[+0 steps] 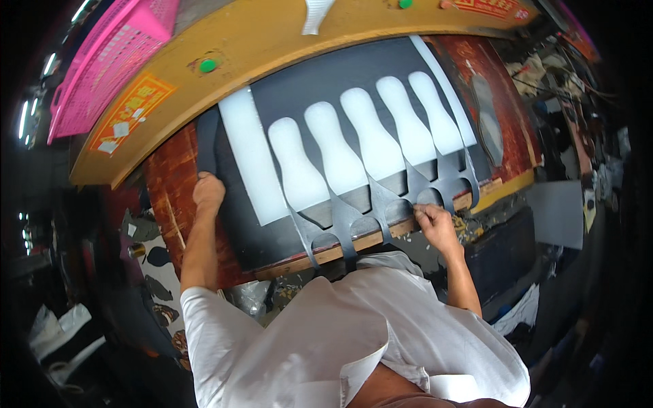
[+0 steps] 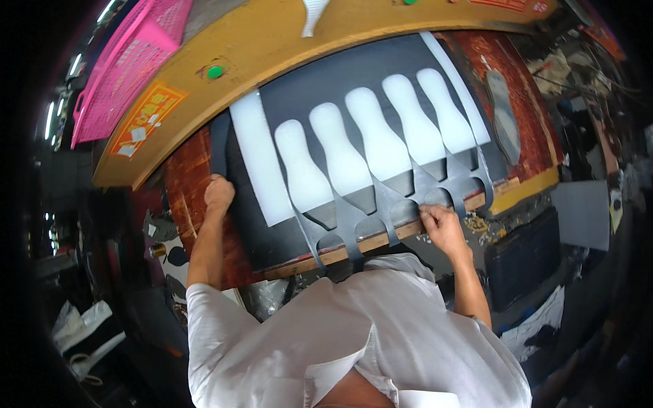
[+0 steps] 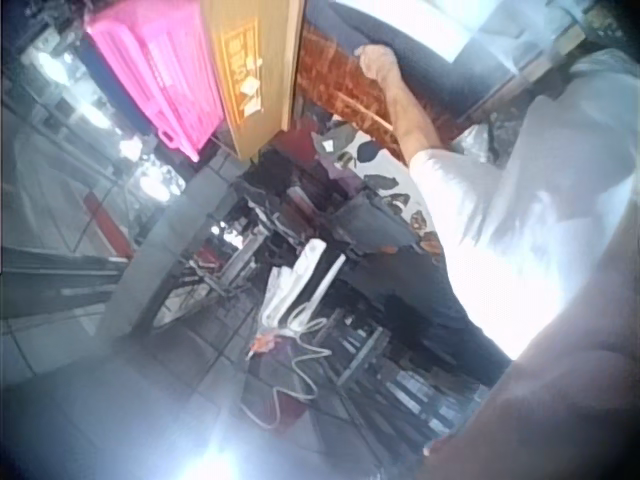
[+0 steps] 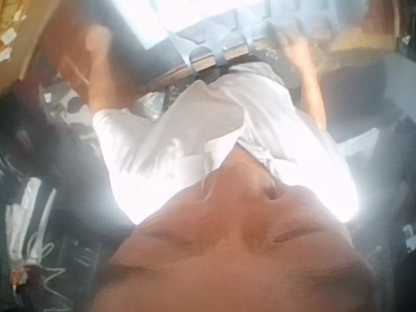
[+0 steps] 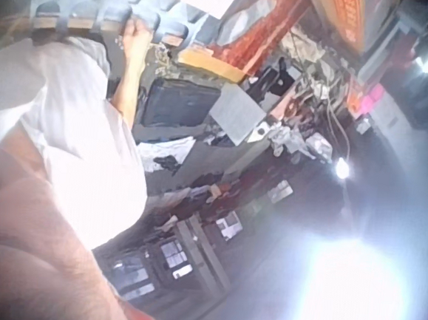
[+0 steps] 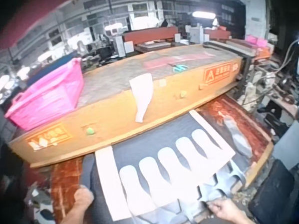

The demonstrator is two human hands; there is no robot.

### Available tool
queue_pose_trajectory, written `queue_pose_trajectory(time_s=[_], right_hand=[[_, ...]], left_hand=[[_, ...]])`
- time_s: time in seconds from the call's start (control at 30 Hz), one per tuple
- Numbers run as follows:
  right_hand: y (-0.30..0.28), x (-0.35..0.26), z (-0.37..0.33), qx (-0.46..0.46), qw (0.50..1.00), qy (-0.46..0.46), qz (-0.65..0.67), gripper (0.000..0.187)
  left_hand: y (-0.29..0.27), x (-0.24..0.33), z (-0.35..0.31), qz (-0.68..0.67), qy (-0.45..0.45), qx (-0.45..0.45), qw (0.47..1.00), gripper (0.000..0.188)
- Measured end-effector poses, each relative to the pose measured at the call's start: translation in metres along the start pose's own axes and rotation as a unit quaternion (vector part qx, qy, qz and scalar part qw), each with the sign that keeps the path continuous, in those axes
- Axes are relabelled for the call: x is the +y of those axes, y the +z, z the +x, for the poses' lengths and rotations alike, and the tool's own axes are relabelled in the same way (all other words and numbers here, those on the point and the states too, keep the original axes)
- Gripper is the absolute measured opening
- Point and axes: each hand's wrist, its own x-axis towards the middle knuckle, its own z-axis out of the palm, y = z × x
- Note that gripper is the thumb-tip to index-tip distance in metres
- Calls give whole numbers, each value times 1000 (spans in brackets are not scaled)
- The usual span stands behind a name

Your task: The person writes on a yellow document, then places a shoe insole template on a sheet of black material and uses a hydraulic cutting machine to cut out the insole shape. The person repeats this process for multiple insoles, stacking the finished pieces.

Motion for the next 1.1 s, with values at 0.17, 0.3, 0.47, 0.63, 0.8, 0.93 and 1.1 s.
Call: queue_pose_trajectory(time_s=[0.17,0.3,0.47,0.63,0.8,0.93,1.1], right_hand=[[-18,6,3,25,997,62,39,24],[-38,26,10,56,997,45,28,25],[-89,87,52,141,988,39,55,29],[-110,160,121,135,984,77,-90,58],[-114,185,143,65,984,130,105,35],[-141,182,73,53,996,53,56,33],[-159,175,70,-55,976,90,191,31]], left_hand=[[-11,-57,-44,139,35,159,977,30],[33,-70,-131,226,56,-1,972,41],[47,-29,-223,86,76,-161,980,101],[77,65,-241,-571,-91,-177,796,60],[114,126,-251,-721,-100,-114,676,29],[98,117,-313,-555,-21,-135,820,33],[95,136,-307,-602,-59,-72,793,33]])
